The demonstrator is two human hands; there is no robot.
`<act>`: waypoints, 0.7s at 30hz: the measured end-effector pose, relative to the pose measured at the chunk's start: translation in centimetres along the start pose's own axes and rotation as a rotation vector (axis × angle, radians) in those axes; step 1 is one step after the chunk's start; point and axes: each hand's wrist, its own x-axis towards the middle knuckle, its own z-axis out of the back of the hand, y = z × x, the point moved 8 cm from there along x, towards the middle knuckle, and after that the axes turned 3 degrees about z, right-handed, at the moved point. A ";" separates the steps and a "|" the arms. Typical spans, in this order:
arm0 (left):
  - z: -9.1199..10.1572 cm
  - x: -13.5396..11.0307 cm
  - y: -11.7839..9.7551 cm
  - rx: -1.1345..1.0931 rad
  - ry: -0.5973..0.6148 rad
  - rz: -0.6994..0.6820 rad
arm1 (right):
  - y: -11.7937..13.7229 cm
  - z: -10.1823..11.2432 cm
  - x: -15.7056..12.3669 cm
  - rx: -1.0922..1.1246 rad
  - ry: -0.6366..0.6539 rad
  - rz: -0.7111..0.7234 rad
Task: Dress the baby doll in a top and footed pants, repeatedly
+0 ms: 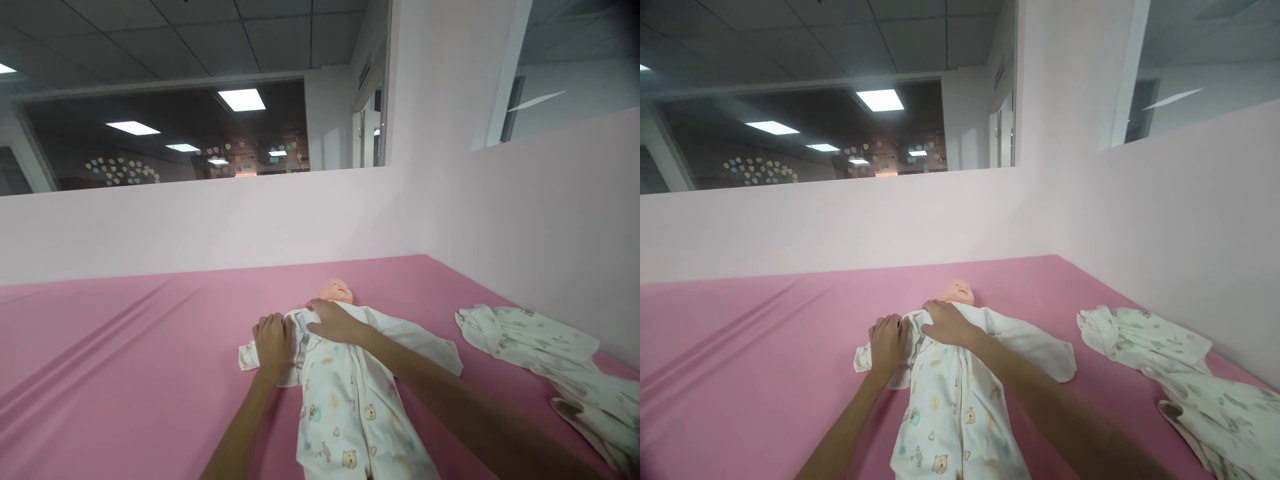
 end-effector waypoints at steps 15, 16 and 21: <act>-0.5 -0.6 2.5 0.116 0.138 0.183 | 0.2 -6.8 4.7 -0.429 0.356 -0.028; -0.6 -0.7 2.8 0.120 0.147 0.199 | 0.1 -6.6 4.6 -0.425 0.360 -0.024; -1.2 -0.9 4.1 0.115 0.196 0.267 | -0.6 -5.1 4.2 -0.387 0.377 -0.025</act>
